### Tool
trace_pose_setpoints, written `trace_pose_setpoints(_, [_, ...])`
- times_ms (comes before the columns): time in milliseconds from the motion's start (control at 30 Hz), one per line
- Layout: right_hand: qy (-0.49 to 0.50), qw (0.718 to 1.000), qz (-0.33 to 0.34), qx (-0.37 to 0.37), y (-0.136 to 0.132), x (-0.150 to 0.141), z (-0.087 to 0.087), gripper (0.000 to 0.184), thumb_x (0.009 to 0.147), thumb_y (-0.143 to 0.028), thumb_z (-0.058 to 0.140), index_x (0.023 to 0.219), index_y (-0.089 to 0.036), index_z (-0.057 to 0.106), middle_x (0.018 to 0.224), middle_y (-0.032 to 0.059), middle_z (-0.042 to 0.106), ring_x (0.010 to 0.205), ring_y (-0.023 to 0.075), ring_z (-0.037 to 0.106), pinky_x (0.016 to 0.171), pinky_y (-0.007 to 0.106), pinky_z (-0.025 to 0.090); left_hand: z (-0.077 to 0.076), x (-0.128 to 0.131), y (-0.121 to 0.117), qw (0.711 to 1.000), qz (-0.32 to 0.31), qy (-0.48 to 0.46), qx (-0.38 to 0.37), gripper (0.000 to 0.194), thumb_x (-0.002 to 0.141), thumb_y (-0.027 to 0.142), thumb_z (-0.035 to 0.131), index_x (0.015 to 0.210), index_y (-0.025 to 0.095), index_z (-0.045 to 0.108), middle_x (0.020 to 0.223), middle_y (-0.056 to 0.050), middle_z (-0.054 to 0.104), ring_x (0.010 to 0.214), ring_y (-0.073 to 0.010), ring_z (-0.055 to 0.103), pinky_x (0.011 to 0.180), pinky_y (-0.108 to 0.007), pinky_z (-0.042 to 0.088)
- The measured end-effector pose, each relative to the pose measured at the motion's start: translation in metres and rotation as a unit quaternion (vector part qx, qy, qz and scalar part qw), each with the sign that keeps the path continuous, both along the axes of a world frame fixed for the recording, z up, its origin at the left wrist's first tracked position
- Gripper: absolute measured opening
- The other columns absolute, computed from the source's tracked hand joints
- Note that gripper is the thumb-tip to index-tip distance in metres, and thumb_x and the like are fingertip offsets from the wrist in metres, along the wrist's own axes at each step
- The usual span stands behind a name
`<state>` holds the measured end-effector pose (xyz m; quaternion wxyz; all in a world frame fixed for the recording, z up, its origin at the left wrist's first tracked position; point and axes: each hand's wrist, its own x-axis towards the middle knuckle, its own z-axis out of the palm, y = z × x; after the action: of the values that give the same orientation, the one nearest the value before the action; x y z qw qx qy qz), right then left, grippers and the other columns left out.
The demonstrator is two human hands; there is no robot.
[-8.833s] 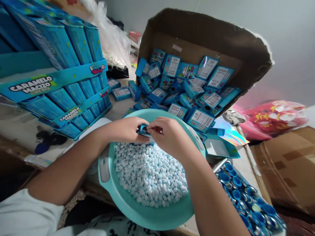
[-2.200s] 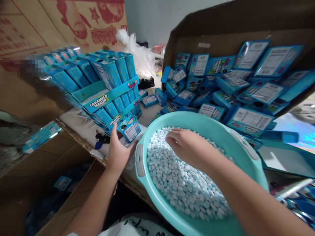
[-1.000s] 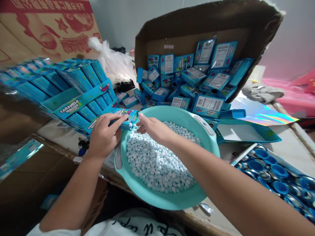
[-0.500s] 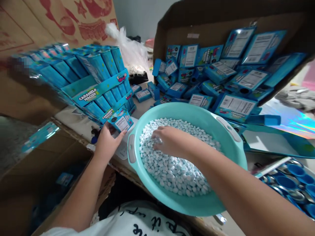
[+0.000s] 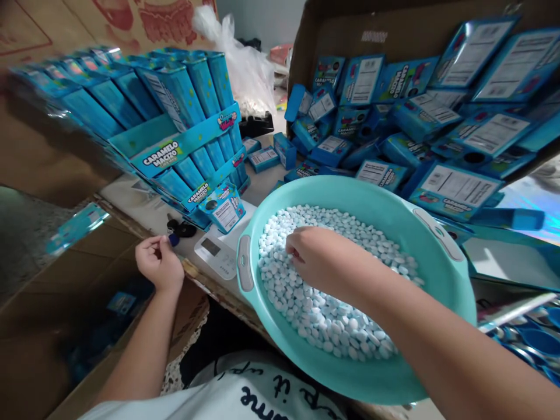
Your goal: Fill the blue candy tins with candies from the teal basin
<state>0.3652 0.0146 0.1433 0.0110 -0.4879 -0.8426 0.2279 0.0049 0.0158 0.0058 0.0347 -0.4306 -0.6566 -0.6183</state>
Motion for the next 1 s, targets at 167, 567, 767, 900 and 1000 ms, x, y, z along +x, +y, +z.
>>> trace_pose_setpoints(167, [0.028,0.999,-0.007,0.021,0.003,0.0,0.008,0.015,0.092,-0.024,0.055,0.089,-0.022,0.07,0.091,0.0057,0.07,0.076,0.0204,0.061,0.063,0.031,0.043,0.0,0.0,-0.004,1.0,-0.008,0.002,0.008,0.021,0.089,0.035,0.062,0.094,0.015,0.058,0.079,-0.001,0.059,0.07,-0.0128,0.057,0.068,-0.026,0.046])
trace_pose_setpoints(567, [0.091,0.987,-0.078,0.103,0.011,0.005,0.01,0.017,0.093,-0.03,0.056,0.091,-0.023,0.071,0.092,0.006,0.073,0.077,0.0212,0.064,0.068,0.033,0.047,-0.003,0.0,-0.006,1.0,-0.014,0.005,-0.013,0.024,0.091,0.038,0.061,0.095,0.015,0.061,0.079,-0.002,0.061,0.07,-0.0128,0.059,0.068,-0.026,0.049])
trace_pose_setpoints(767, [0.137,0.976,-0.122,0.12,0.013,0.004,0.015,0.016,0.091,-0.032,0.059,0.093,-0.022,0.072,0.093,0.0063,0.072,0.077,0.0215,0.065,0.069,0.034,0.05,0.0,0.0,-0.009,1.0,-0.011,0.006,-0.028,0.025,0.091,0.04,0.062,0.094,0.015,0.063,0.078,-0.002,0.062,0.07,-0.0132,0.059,0.069,-0.027,0.049])
trace_pose_setpoints(900, [0.174,0.968,-0.053,0.174,0.028,-0.024,0.034,0.016,0.093,-0.026,0.056,0.092,-0.02,0.071,0.094,0.007,0.07,0.079,0.0204,0.063,0.073,0.033,0.048,0.001,0.001,-0.011,1.0,-0.006,-0.003,-0.029,0.025,0.09,0.04,0.062,0.094,0.016,0.064,0.08,-0.003,0.064,0.07,-0.014,0.06,0.069,-0.027,0.049])
trace_pose_setpoints(1000, [0.206,0.957,0.042,0.2,0.047,-0.065,0.048,0.016,0.093,-0.021,0.056,0.091,-0.019,0.071,0.091,0.0057,0.069,0.081,0.0188,0.062,0.076,0.031,0.046,-0.001,0.0,-0.011,1.0,0.002,-0.009,-0.026,0.024,0.089,0.039,0.063,0.095,0.016,0.066,0.082,-0.004,0.065,0.072,-0.0149,0.06,0.069,-0.028,0.049])
